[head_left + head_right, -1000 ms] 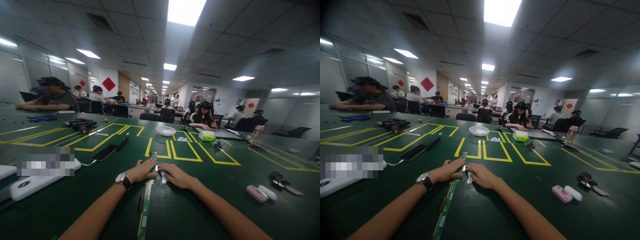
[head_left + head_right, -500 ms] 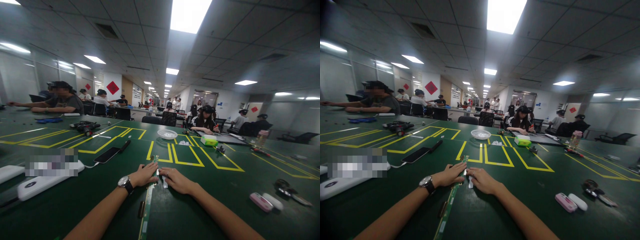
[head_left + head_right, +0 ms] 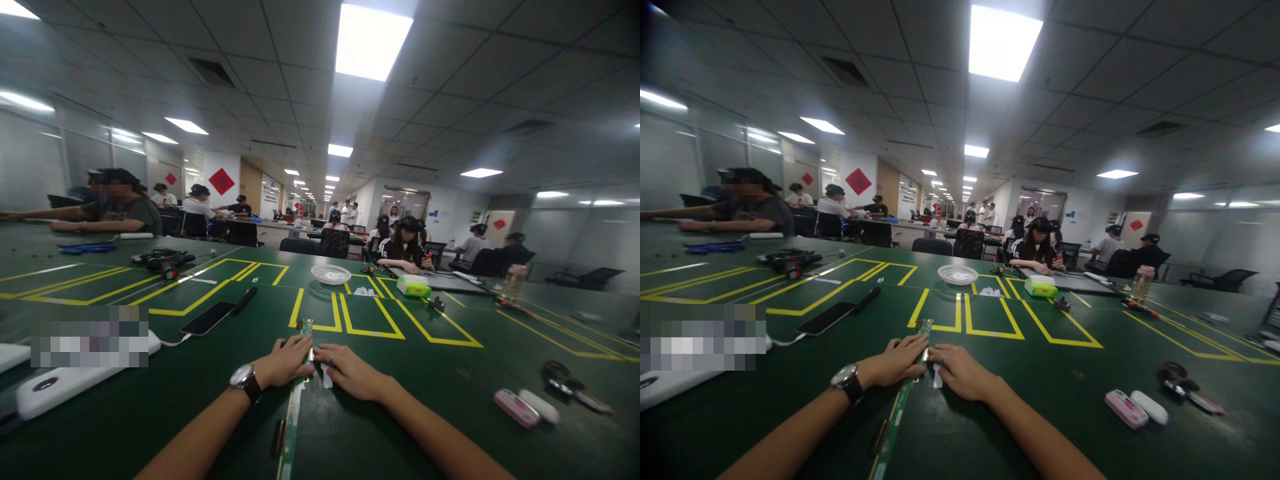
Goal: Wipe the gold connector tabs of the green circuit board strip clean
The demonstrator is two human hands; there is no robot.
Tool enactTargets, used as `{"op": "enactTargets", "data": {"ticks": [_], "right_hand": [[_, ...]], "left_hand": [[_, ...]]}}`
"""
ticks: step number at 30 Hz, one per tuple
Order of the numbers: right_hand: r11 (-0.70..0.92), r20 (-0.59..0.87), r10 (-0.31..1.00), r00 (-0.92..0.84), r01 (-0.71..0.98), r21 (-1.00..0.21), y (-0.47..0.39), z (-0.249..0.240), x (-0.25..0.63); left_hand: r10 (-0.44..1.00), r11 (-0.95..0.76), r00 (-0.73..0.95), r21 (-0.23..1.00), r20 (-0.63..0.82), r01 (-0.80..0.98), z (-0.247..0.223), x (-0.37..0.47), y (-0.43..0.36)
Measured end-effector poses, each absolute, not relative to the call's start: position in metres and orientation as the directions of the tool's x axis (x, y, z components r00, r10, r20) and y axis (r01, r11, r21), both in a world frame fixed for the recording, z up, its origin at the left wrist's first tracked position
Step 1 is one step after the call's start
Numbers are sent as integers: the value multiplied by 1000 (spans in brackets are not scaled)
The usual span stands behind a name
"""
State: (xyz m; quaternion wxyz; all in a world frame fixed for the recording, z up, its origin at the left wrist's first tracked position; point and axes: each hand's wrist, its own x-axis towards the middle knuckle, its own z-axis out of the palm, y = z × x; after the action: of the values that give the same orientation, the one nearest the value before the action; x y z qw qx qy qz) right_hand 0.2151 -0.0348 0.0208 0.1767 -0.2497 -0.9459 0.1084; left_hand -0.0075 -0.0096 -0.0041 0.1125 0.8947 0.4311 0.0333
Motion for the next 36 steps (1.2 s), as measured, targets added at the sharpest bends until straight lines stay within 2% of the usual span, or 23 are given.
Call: {"op": "enactTargets", "data": {"ticks": [7,11,17,20,23,26,30,33,36], "right_hand": [[835,332,550,-767,521,-178,-32,15,213],[812,330,572,-751,574,-102,-35,19,215],[844,309,532,-788,522,-123,-38,22,218],[875,264,484,-834,468,-123,-32,20,219],[850,246,523,-816,519,-87,-17,16,229],[712,250,684,-685,701,-31,1,12,256],[296,244,926,-288,955,5,21,8,306],[121,248,962,-117,993,-1,28,7,333],[69,253,965,-67,998,1,31,4,341]], "left_hand": [[762,-624,648,256,-11,738,-1,-8,-7],[744,-656,664,274,79,703,7,-8,-6],[768,-640,596,230,237,733,15,-9,-4],[766,-639,588,209,259,740,15,-8,-4],[757,-649,598,195,263,735,14,-7,-5],[770,-633,585,183,255,753,15,-7,-5],[771,-631,588,160,245,759,15,-8,-5],[757,-646,605,138,247,751,15,-9,-6],[747,-657,619,131,241,742,13,-8,-8]]}}
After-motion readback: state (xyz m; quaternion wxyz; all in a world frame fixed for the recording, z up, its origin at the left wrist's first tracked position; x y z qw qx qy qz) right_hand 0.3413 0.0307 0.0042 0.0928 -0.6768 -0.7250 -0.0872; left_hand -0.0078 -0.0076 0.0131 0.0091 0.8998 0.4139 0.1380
